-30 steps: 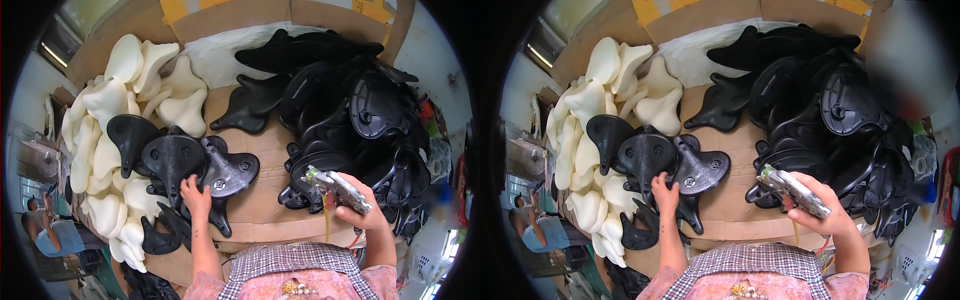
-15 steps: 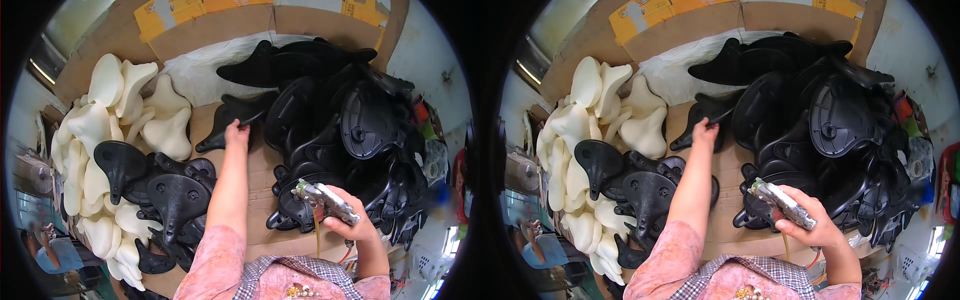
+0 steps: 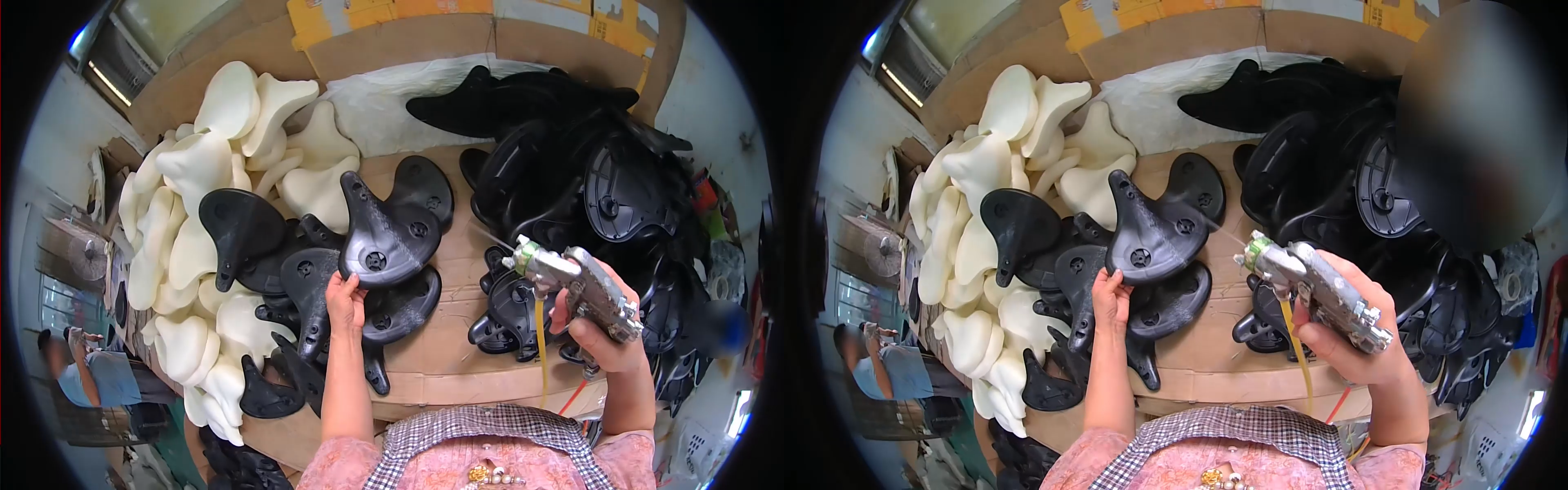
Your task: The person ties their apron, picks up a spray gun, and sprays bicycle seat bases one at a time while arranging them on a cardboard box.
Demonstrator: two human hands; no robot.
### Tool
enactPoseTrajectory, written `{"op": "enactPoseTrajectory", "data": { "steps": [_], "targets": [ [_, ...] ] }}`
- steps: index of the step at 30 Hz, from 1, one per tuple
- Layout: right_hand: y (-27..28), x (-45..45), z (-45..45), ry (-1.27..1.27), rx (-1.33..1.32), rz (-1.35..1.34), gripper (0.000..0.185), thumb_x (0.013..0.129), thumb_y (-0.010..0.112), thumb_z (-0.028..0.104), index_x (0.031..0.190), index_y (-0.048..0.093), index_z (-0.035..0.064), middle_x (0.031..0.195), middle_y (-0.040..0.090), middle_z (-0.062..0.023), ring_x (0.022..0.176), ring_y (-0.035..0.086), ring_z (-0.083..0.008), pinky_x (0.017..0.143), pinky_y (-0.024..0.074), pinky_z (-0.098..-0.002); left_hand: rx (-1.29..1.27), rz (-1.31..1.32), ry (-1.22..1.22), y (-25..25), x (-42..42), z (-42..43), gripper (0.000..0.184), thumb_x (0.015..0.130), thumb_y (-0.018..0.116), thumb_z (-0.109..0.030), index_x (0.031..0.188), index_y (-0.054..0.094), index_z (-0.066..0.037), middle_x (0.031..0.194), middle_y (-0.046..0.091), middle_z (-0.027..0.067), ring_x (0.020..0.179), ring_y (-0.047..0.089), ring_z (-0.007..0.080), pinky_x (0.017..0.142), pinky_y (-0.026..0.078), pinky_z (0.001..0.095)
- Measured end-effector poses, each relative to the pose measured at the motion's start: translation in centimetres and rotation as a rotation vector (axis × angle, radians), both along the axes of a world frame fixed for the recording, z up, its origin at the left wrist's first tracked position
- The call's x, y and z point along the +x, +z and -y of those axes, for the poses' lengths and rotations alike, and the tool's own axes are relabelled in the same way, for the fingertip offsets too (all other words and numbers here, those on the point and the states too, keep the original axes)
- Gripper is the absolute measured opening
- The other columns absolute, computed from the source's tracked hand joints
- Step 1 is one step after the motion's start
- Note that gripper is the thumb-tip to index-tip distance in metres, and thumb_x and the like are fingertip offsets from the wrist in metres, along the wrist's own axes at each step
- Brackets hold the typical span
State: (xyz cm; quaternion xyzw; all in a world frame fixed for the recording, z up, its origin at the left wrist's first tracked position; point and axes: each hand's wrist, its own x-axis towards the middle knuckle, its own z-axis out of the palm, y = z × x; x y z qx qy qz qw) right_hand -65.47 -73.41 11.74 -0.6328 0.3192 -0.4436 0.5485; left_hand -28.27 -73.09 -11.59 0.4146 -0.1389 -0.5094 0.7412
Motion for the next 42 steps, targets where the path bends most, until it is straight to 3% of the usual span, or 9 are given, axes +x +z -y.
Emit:
{"op": "enactPoseTrajectory", "data": {
  "steps": [4, 12, 21, 28, 30, 31, 35, 38, 42],
  "targets": [
    [0.1, -1.6, -0.9, 0.238, 0.041, -0.265, 0.057, 0.076, 0.072, 0.004, 0.128, 0.050, -0.0020, 0.093, 0.063, -0.0052, 0.077, 0.057, -0.0082, 0.073, 0.0478, -0.0242, -0.033, -0.025, 0.009, 0.9, 0.7, -0.8, 0.017, 0.086, 0.058, 0.002, 0.102, 0.056, -0.005, 0.098, 0.065, 0.0078, 0.085, 0.064, 0.0177, 0.077, 0.054, 0.0327],
    [0.0, 0.9, 0.8, -0.048, -0.153, -0.486, 0.051, 0.081, 0.067, 0.003, 0.129, 0.049, 0.0046, 0.087, 0.062, -0.0054, 0.079, 0.057, -0.0105, 0.077, 0.0478, -0.0268, -0.206, 0.119, 0.399, 4.8, 6.8, -4.7, 0.020, 0.089, 0.055, 0.000, 0.109, 0.054, -0.003, 0.108, 0.063, 0.0113, 0.093, 0.063, 0.0213, 0.080, 0.053, 0.0332],
    [-1.5, 6.0, 2.6, 0.169, -0.162, -0.321, 0.049, 0.081, 0.069, 0.006, 0.127, 0.051, 0.0020, 0.093, 0.063, -0.0084, 0.083, 0.059, -0.0118, 0.079, 0.0483, -0.0281, -0.184, 0.090, 0.473, 4.5, 8.0, -5.7, 0.023, 0.089, 0.057, -0.002, 0.112, 0.054, -0.003, 0.107, 0.063, 0.0109, 0.091, 0.062, 0.0219, 0.080, 0.052, 0.0332],
    [-0.1, 1.3, 2.9, -0.142, 0.015, -0.378, 0.046, 0.084, 0.065, 0.005, 0.128, 0.051, 0.0025, 0.098, 0.061, -0.0042, 0.086, 0.055, -0.0089, 0.080, 0.0470, -0.0251, 0.046, 0.145, 0.378, 1.6, 6.1, 0.5, 0.030, 0.089, 0.061, -0.005, 0.117, 0.050, -0.001, 0.114, 0.059, 0.0106, 0.102, 0.058, 0.0208, 0.087, 0.047, 0.0343],
    [-0.2, 1.1, 1.9, -0.101, 0.042, -0.235, 0.048, 0.084, 0.066, 0.006, 0.129, 0.050, -0.0004, 0.098, 0.059, -0.0031, 0.085, 0.053, -0.0081, 0.079, 0.0457, -0.0232, 0.686, 1.506, 1.008, 2.1, 5.4, 1.7, 0.056, 0.082, 0.069, -0.012, 0.128, 0.041, 0.003, 0.125, 0.048, 0.0200, 0.114, 0.049, 0.0361, 0.101, 0.038, 0.0426],
    [-0.3, 0.7, 1.4, -0.067, 0.026, -0.230, 0.049, 0.084, 0.066, 0.007, 0.130, 0.049, -0.0009, 0.098, 0.059, -0.0033, 0.085, 0.054, -0.0081, 0.079, 0.0455, -0.0233, 0.557, 1.532, 1.025, 3.7, 3.7, 2.0, 0.057, 0.078, 0.071, -0.013, 0.126, 0.043, 0.003, 0.126, 0.046, 0.0236, 0.116, 0.046, 0.0398, 0.100, 0.038, 0.0463],
    [-0.6, -1.7, 0.3, -0.059, 0.068, -0.195, 0.055, 0.085, 0.068, 0.012, 0.133, 0.045, -0.0008, 0.098, 0.060, -0.0040, 0.086, 0.055, -0.0088, 0.079, 0.0461, -0.0245, 0.028, 0.821, 0.044, 4.6, -8.1, 4.5, 0.017, 0.083, 0.064, -0.005, 0.099, 0.061, 0.000, 0.087, 0.061, 0.0032, 0.078, 0.056, 0.0112, 0.073, 0.048, 0.0257],
    [-1.1, -3.6, -0.5, -0.116, 0.058, -0.184, 0.060, 0.084, 0.071, 0.017, 0.134, 0.044, -0.0019, 0.096, 0.061, -0.0048, 0.085, 0.056, -0.0094, 0.079, 0.0470, -0.0250, 0.116, 0.941, -0.676, 2.6, -15.8, 3.2, 0.024, 0.081, 0.070, -0.020, 0.093, 0.062, 0.000, 0.078, 0.063, 0.0064, 0.072, 0.057, 0.0117, 0.066, 0.048, 0.0286],
    [-1.7, -5.9, -2.8, -0.168, 0.086, -0.225, 0.060, 0.085, 0.070, 0.017, 0.134, 0.043, -0.0028, 0.094, 0.061, -0.0048, 0.084, 0.057, -0.0103, 0.078, 0.0474, -0.0257, 0.155, 0.929, -0.825, -0.5, -19.4, 0.9, 0.027, 0.079, 0.068, -0.014, 0.098, 0.061, 0.004, 0.081, 0.067, 0.0100, 0.073, 0.064, 0.0179, 0.071, 0.051, 0.0311]
  ]
}}
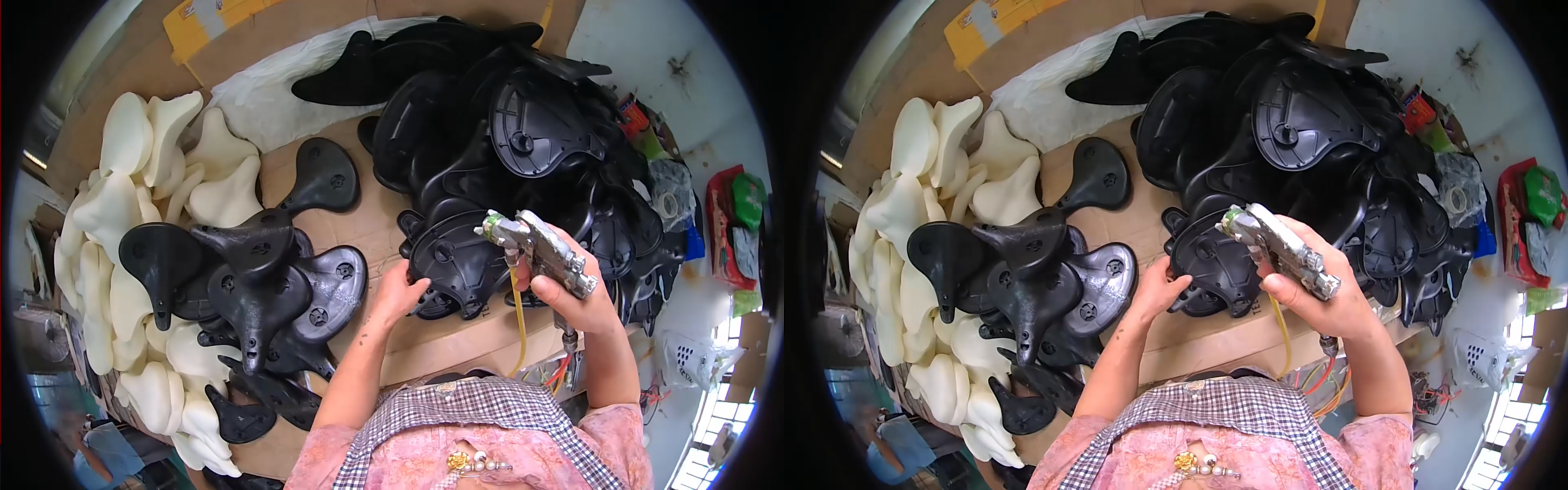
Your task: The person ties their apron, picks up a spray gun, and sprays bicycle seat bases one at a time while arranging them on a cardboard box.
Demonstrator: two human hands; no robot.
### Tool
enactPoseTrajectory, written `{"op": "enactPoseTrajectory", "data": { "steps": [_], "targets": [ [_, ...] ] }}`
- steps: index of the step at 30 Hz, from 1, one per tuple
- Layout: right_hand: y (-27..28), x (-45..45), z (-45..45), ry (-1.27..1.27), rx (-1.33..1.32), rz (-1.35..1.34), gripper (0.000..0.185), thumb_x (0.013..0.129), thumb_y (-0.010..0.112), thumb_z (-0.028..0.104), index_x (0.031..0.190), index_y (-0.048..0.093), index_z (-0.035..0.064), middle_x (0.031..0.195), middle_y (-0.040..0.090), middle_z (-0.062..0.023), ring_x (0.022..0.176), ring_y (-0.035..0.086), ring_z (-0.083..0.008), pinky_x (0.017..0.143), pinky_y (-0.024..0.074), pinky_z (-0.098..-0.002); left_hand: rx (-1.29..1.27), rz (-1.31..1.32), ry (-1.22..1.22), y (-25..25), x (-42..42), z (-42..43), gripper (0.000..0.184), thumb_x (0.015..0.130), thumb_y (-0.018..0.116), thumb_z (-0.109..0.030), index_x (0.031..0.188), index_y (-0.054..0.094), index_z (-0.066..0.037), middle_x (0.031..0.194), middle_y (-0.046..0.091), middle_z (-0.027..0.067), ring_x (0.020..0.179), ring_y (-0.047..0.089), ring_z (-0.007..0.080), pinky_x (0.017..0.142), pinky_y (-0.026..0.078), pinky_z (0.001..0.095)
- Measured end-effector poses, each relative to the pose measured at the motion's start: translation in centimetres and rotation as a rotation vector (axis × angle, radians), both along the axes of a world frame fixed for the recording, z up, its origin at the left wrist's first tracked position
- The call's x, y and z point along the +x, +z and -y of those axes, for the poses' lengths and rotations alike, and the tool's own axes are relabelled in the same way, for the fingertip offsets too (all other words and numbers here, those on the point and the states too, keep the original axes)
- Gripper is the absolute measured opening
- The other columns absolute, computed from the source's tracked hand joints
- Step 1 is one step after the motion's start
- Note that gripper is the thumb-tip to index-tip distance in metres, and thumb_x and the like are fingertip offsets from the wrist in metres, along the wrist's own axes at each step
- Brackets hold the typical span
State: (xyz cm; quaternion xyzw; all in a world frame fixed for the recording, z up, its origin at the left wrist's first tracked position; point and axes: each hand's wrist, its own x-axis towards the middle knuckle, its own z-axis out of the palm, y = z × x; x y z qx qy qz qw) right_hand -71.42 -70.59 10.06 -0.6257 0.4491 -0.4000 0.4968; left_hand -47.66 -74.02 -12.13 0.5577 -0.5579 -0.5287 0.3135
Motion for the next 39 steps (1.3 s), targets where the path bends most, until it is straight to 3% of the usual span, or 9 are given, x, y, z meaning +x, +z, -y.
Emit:
{"op": "enactPoseTrajectory", "data": {
  "steps": [4, 8, 14, 18, 21, 28, 31, 34, 39],
  "targets": [
    [-0.8, -1.0, -1.6, 0.010, 0.000, 0.042, 0.059, 0.085, 0.069, 0.017, 0.134, 0.043, -0.0017, 0.094, 0.061, -0.0044, 0.083, 0.057, -0.0098, 0.076, 0.0478, -0.0254, 0.041, -0.386, 0.199, -0.7, 1.7, -1.0, 0.015, 0.082, 0.060, -0.004, 0.096, 0.062, 0.002, 0.082, 0.064, -0.0001, 0.073, 0.057, 0.0074, 0.066, 0.047, 0.0236],
    [-1.1, -1.3, -2.2, 0.041, -0.031, 0.047, 0.057, 0.085, 0.069, 0.015, 0.133, 0.044, -0.0009, 0.093, 0.061, -0.0045, 0.082, 0.057, -0.0097, 0.075, 0.0478, -0.0255, -0.194, -0.309, 0.235, 9.2, 6.5, -1.0, 0.007, 0.084, 0.058, -0.003, 0.089, 0.061, 0.001, 0.078, 0.059, -0.0023, 0.071, 0.052, 0.0046, 0.062, 0.044, 0.0217],
    [-1.9, -0.8, -2.9, 0.096, -0.080, 0.102, 0.057, 0.084, 0.069, 0.012, 0.134, 0.044, -0.0003, 0.091, 0.061, -0.0042, 0.080, 0.057, -0.0087, 0.074, 0.0479, -0.0252, -0.449, 0.047, 0.340, 12.7, 9.0, -4.1, 0.009, 0.083, 0.058, -0.003, 0.091, 0.059, 0.002, 0.067, 0.053, -0.0033, 0.061, 0.045, 0.0031, 0.057, 0.041, 0.0205],
    [-1.8, -0.8, -3.7, 0.125, -0.086, 0.045, 0.060, 0.084, 0.069, 0.015, 0.135, 0.041, -0.0022, 0.092, 0.061, -0.0053, 0.082, 0.058, -0.0109, 0.076, 0.0481, -0.0268, -0.591, 0.262, 0.047, 11.1, 6.5, -6.4, 0.012, 0.076, 0.062, -0.004, 0.088, 0.061, -0.001, 0.079, 0.061, 0.0090, 0.072, 0.058, 0.0232, 0.070, 0.048, 0.0320],
    [-1.7, -1.0, -4.4, 0.110, -0.092, 0.022, 0.060, 0.084, 0.069, 0.014, 0.135, 0.041, -0.0023, 0.092, 0.061, -0.0053, 0.083, 0.058, -0.0113, 0.076, 0.0482, -0.0269, -0.522, 0.259, 0.150, 9.3, 5.8, -6.8, 0.015, 0.074, 0.064, -0.005, 0.089, 0.062, -0.002, 0.085, 0.062, 0.0122, 0.082, 0.057, 0.0308, 0.076, 0.047, 0.0357],
    [-1.9, -1.7, -6.4, 0.078, -0.105, 0.018, 0.057, 0.083, 0.069, 0.010, 0.133, 0.044, -0.0003, 0.090, 0.062, -0.0041, 0.081, 0.057, -0.0093, 0.074, 0.0480, -0.0252, -0.906, 0.748, 0.137, 17.6, 8.9, -7.4, 0.014, 0.075, 0.070, -0.012, 0.088, 0.068, -0.013, 0.080, 0.056, 0.0030, 0.088, 0.051, 0.0232, 0.081, 0.035, 0.0370],
    [-1.8, -1.7, -6.8, 0.070, -0.083, 0.047, 0.057, 0.083, 0.069, 0.010, 0.133, 0.044, -0.0004, 0.090, 0.061, -0.0039, 0.081, 0.057, -0.0090, 0.074, 0.0479, -0.0251, -0.891, 0.944, 0.262, 21.8, 12.4, -8.3, 0.012, 0.082, 0.065, -0.012, 0.093, 0.068, -0.009, 0.073, 0.056, 0.0046, 0.080, 0.053, 0.0246, 0.077, 0.039, 0.0355],
    [-2.1, -0.9, -6.7, 0.108, -0.063, 0.083, 0.057, 0.083, 0.069, 0.010, 0.133, 0.044, -0.0001, 0.090, 0.061, -0.0035, 0.081, 0.057, -0.0088, 0.074, 0.0478, -0.0250, -0.744, 0.601, 0.583, 19.8, 17.6, -8.9, 0.018, 0.095, 0.057, -0.016, 0.104, 0.066, -0.003, 0.074, 0.064, 0.0050, 0.054, 0.053, 0.0139, 0.050, 0.042, 0.0284],
    [-2.7, 1.7, -6.8, 0.299, -0.006, 0.129, 0.058, 0.081, 0.070, 0.008, 0.133, 0.044, 0.0007, 0.090, 0.062, -0.0043, 0.080, 0.058, -0.0094, 0.075, 0.0480, -0.0253, -0.119, -0.229, 0.772, 12.4, 22.6, -15.1, 0.037, 0.095, 0.042, -0.030, 0.115, 0.058, -0.003, 0.083, 0.064, 0.0035, 0.058, 0.062, 0.0141, 0.049, 0.048, 0.0270]
  ]
}}
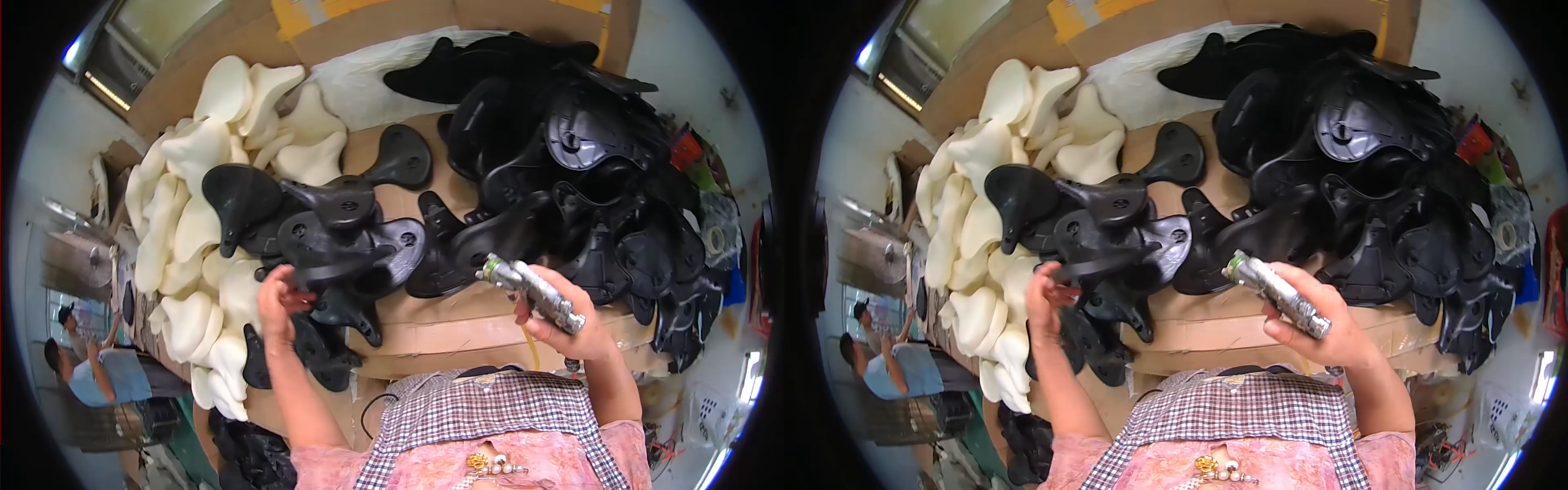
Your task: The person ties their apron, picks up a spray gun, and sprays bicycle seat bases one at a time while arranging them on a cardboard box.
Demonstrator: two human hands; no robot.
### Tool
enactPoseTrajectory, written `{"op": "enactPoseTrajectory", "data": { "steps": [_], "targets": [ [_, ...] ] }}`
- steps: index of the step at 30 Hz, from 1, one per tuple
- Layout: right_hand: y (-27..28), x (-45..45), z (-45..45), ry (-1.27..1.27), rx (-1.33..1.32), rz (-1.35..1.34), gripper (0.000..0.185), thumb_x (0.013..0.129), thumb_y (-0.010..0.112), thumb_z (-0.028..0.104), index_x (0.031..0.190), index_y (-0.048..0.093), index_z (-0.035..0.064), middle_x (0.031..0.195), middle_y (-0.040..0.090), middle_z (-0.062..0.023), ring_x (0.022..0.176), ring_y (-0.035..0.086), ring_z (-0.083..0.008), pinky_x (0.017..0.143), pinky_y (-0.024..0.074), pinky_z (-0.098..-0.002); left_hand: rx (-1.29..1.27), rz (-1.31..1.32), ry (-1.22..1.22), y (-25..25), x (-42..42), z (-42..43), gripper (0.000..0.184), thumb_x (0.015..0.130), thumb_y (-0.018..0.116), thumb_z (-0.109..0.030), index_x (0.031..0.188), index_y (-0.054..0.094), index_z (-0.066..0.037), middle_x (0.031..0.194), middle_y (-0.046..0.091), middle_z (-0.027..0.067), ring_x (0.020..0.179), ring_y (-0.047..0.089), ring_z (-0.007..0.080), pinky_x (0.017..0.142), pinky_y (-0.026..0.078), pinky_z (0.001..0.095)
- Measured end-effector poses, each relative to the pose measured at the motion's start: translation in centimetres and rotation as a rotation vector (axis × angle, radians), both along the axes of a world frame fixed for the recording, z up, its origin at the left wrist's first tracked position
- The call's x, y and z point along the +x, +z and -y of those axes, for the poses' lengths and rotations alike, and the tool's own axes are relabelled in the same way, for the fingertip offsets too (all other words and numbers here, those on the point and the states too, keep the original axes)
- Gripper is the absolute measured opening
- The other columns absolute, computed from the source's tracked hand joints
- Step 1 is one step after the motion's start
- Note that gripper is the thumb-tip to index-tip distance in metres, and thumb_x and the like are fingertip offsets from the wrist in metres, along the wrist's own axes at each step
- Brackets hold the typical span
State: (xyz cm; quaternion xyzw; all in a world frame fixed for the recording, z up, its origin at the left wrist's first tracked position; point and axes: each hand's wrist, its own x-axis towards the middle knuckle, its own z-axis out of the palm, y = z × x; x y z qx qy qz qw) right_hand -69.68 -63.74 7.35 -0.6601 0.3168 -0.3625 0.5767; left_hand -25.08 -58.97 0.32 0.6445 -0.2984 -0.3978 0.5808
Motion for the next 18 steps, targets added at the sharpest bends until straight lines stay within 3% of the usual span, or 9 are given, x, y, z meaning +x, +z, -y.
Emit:
{"op": "enactPoseTrajectory", "data": {
  "steps": [2, 3, 4, 5, 7, 13, 18],
  "targets": [
    [-0.3, 1.0, -0.2, 0.124, -0.008, -0.015, 0.059, 0.080, 0.071, 0.007, 0.133, 0.045, 0.0009, 0.089, 0.062, -0.0054, 0.079, 0.059, -0.0108, 0.075, 0.0485, -0.0254, -0.005, -0.247, 0.176, -2.3, -1.4, -2.4, 0.031, 0.092, 0.045, -0.029, 0.098, 0.062, -0.004, 0.077, 0.059, 0.0003, 0.066, 0.059, 0.0118, 0.062, 0.050, 0.0247],
    [-0.1, 1.5, -0.3, 0.180, -0.003, -0.011, 0.060, 0.079, 0.072, 0.007, 0.133, 0.045, 0.0011, 0.089, 0.062, -0.0055, 0.079, 0.060, -0.0114, 0.074, 0.0493, -0.0265, -0.082, -0.295, 0.271, -7.0, 0.4, -3.3, 0.014, 0.090, 0.054, -0.017, 0.093, 0.060, -0.004, 0.078, 0.060, 0.0001, 0.069, 0.056, 0.0092, 0.070, 0.048, 0.0216],
    [0.1, 1.9, -0.3, 0.226, 0.000, -0.025, 0.061, 0.078, 0.072, 0.006, 0.133, 0.045, 0.0017, 0.089, 0.062, -0.0057, 0.078, 0.060, -0.0121, 0.074, 0.0498, -0.0270, -0.092, -0.190, 0.333, -8.2, -0.8, -4.6, 0.008, 0.087, 0.058, -0.009, 0.094, 0.058, -0.004, 0.079, 0.060, 0.0008, 0.072, 0.056, 0.0091, 0.072, 0.047, 0.0209],
    [0.3, 2.3, -0.4, 0.271, -0.001, -0.039, 0.062, 0.078, 0.072, 0.005, 0.133, 0.045, 0.0023, 0.089, 0.062, -0.0059, 0.078, 0.061, -0.0128, 0.073, 0.0502, -0.0275, -0.102, -0.084, 0.394, -9.0, -2.5, -5.3, 0.012, 0.083, 0.061, 0.000, 0.095, 0.057, -0.003, 0.080, 0.060, 0.0016, 0.075, 0.056, 0.0090, 0.074, 0.046, 0.0203],
    [0.7, 2.5, -0.4, 0.328, -0.013, -0.102, 0.062, 0.077, 0.072, 0.004, 0.133, 0.046, 0.0032, 0.089, 0.063, -0.0059, 0.077, 0.061, -0.0132, 0.073, 0.0505, -0.0278, -0.223, -0.178, 0.428, -9.3, -4.0, -5.8, 0.023, 0.079, 0.061, 0.011, 0.097, 0.056, -0.002, 0.084, 0.060, 0.0030, 0.079, 0.056, 0.0092, 0.076, 0.045, 0.0207],
    [1.8, 2.3, -0.5, 0.422, -0.006, -0.287, 0.060, 0.073, 0.073, 0.000, 0.129, 0.052, 0.0051, 0.091, 0.065, -0.0064, 0.073, 0.064, -0.0140, 0.071, 0.0512, -0.0284, -0.262, -0.394, 0.580, -7.1, -3.6, -4.3, 0.020, 0.082, 0.060, 0.004, 0.101, 0.057, 0.001, 0.092, 0.060, 0.0067, 0.082, 0.058, 0.0151, 0.079, 0.049, 0.0263],
    [2.6, 2.9, -0.9, 0.292, -0.151, -0.089, 0.059, 0.073, 0.071, -0.001, 0.129, 0.051, 0.0019, 0.086, 0.065, -0.0068, 0.073, 0.063, -0.0137, 0.071, 0.0509, -0.0269, -0.278, -0.423, 0.557, -8.5, -3.1, -2.7, 0.020, 0.080, 0.061, 0.005, 0.100, 0.057, 0.002, 0.094, 0.062, 0.0092, 0.085, 0.060, 0.0170, 0.079, 0.050, 0.0279]
  ]
}}
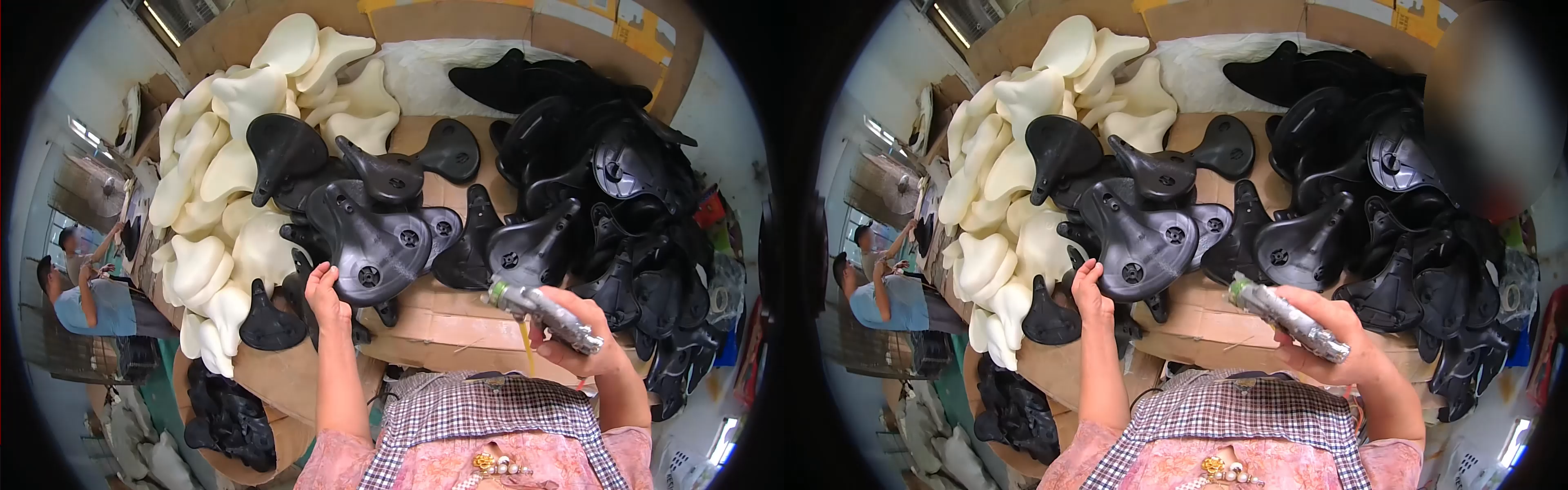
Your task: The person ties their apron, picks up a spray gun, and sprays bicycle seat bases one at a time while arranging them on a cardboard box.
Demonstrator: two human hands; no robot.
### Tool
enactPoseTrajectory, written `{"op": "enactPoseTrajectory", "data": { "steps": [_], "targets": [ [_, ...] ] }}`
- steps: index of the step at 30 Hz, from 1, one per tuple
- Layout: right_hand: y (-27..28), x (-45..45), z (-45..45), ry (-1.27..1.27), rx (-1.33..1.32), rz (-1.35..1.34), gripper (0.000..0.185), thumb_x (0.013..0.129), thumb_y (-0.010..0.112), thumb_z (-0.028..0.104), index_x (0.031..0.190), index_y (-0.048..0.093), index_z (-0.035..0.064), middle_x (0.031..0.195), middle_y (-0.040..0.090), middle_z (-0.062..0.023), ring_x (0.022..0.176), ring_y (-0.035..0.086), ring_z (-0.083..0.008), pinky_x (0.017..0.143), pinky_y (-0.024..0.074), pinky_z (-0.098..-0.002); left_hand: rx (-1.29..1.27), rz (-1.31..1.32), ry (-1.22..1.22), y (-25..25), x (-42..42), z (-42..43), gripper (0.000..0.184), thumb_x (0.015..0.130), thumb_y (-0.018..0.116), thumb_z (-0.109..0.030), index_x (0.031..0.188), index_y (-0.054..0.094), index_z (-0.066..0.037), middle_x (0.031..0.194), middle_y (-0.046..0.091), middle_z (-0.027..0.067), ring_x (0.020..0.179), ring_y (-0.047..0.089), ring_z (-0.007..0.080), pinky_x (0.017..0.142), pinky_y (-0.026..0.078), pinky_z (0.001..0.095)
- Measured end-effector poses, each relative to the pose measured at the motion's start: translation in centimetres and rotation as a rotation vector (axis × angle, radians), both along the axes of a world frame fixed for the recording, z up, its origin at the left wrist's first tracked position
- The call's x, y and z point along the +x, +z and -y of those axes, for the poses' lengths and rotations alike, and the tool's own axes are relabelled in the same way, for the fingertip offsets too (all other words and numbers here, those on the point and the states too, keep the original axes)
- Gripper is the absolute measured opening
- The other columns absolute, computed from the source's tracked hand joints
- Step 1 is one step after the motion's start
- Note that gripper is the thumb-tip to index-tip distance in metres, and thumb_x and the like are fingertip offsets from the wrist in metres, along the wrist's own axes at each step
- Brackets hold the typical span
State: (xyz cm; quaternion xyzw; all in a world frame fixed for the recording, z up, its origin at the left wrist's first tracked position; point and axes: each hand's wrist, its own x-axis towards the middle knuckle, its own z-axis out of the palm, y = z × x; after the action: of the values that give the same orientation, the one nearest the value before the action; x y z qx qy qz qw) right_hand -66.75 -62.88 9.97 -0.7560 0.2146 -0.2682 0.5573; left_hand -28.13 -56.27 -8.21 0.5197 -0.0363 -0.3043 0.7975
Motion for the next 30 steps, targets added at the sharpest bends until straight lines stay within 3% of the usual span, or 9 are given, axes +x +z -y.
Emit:
{"op": "enactPoseTrajectory", "data": {
  "steps": [6, 11, 14, 15, 17, 18, 23, 27, 30],
  "targets": [
    [-0.6, -3.2, -0.7, -0.010, -0.031, 0.022, 0.059, 0.077, 0.073, 0.012, 0.129, 0.048, -0.0033, 0.090, 0.064, -0.0103, 0.074, 0.062, -0.0151, 0.068, 0.0507, -0.0283, -0.037, 0.025, 0.037, 0.4, 2.0, 2.6, 0.020, 0.078, 0.062, 0.008, 0.095, 0.062, -0.002, 0.094, 0.061, 0.0066, 0.086, 0.058, 0.0180, 0.082, 0.049, 0.0300],
    [-1.7, -6.2, -2.4, -0.116, 0.032, -0.061, 0.062, 0.079, 0.073, 0.013, 0.131, 0.045, -0.0036, 0.092, 0.063, -0.0105, 0.080, 0.062, -0.0169, 0.075, 0.0501, -0.0302, -0.365, -0.171, 0.054, 3.1, 1.9, 6.2, 0.026, 0.093, 0.050, -0.029, 0.094, 0.061, -0.005, 0.094, 0.063, 0.0077, 0.088, 0.059, 0.0207, 0.081, 0.048, 0.0368],
    [-2.6, -6.7, -3.4, -0.244, 0.149, 0.046, 0.060, 0.079, 0.071, 0.007, 0.133, 0.045, -0.0020, 0.095, 0.062, -0.0074, 0.083, 0.060, -0.0124, 0.077, 0.0492, -0.0271, 0.165, 0.283, -0.501, -3.7, -6.0, 10.2, 0.015, 0.085, 0.064, -0.018, 0.091, 0.062, -0.005, 0.084, 0.064, 0.0066, 0.076, 0.061, 0.0199, 0.070, 0.049, 0.0325],
    [-2.7, -6.6, -3.4, -0.243, 0.156, 0.052, 0.059, 0.080, 0.070, 0.006, 0.133, 0.045, -0.0022, 0.097, 0.061, -0.0068, 0.083, 0.060, -0.0117, 0.077, 0.0488, -0.0265, 0.475, 0.938, -0.691, -8.8, -8.2, 11.3, 0.025, 0.081, 0.067, -0.018, 0.098, 0.063, -0.001, 0.090, 0.066, 0.0100, 0.084, 0.063, 0.0261, 0.077, 0.050, 0.0361],
    [-2.8, -6.6, -3.7, -0.247, 0.174, 0.056, 0.059, 0.080, 0.070, 0.004, 0.133, 0.045, -0.0021, 0.098, 0.061, -0.0062, 0.084, 0.059, -0.0113, 0.077, 0.0484, -0.0260, 0.518, 1.242, -0.627, -11.3, -12.4, 11.1, 0.032, 0.077, 0.065, -0.014, 0.106, 0.064, 0.001, 0.097, 0.066, 0.0204, 0.097, 0.062, 0.0363, 0.086, 0.047, 0.0420],
    [-2.7, -6.6, -3.8, -0.245, 0.167, 0.064, 0.059, 0.080, 0.070, 0.004, 0.133, 0.045, -0.0021, 0.098, 0.061, -0.0065, 0.084, 0.059, -0.0113, 0.077, 0.0482, -0.0258, 0.501, 1.046, -0.673, -10.9, -12.4, 11.3, 0.025, 0.076, 0.064, -0.011, 0.098, 0.066, 0.002, 0.092, 0.065, 0.0211, 0.092, 0.062, 0.0374, 0.083, 0.048, 0.0409],
    [-2.7, -7.6, -4.3, -0.214, 0.113, -0.029, 0.061, 0.081, 0.072, 0.010, 0.134, 0.043, -0.0013, 0.098, 0.061, -0.0086, 0.086, 0.060, -0.0141, 0.077, 0.0506, -0.0301, 0.238, 1.144, -0.399, 0.5, -7.6, 7.9, 0.016, 0.076, 0.065, 0.000, 0.092, 0.067, 0.001, 0.084, 0.064, 0.0105, 0.078, 0.062, 0.0209, 0.074, 0.049, 0.0304],
    [-3.6, -6.6, -4.2, -0.259, 0.122, -0.039, 0.058, 0.078, 0.073, 0.006, 0.131, 0.049, 0.0027, 0.092, 0.061, -0.0048, 0.081, 0.060, -0.0123, 0.076, 0.0491, -0.0273, 0.362, 1.366, -0.075, 8.6, -4.4, 6.3, 0.018, 0.077, 0.063, 0.002, 0.094, 0.067, -0.001, 0.079, 0.058, 0.0121, 0.074, 0.060, 0.0235, 0.068, 0.049, 0.0317],
    [-4.4, -5.3, -3.6, -0.247, 0.133, -0.018, 0.058, 0.079, 0.072, 0.006, 0.132, 0.047, 0.0035, 0.093, 0.061, -0.0044, 0.082, 0.060, -0.0125, 0.076, 0.0488, -0.0272, 0.234, 1.214, -0.399, 11.1, -6.7, 7.5, 0.020, 0.079, 0.069, -0.008, 0.097, 0.067, -0.001, 0.087, 0.062, 0.0104, 0.077, 0.061, 0.0205, 0.071, 0.049, 0.0306]
  ]
}}
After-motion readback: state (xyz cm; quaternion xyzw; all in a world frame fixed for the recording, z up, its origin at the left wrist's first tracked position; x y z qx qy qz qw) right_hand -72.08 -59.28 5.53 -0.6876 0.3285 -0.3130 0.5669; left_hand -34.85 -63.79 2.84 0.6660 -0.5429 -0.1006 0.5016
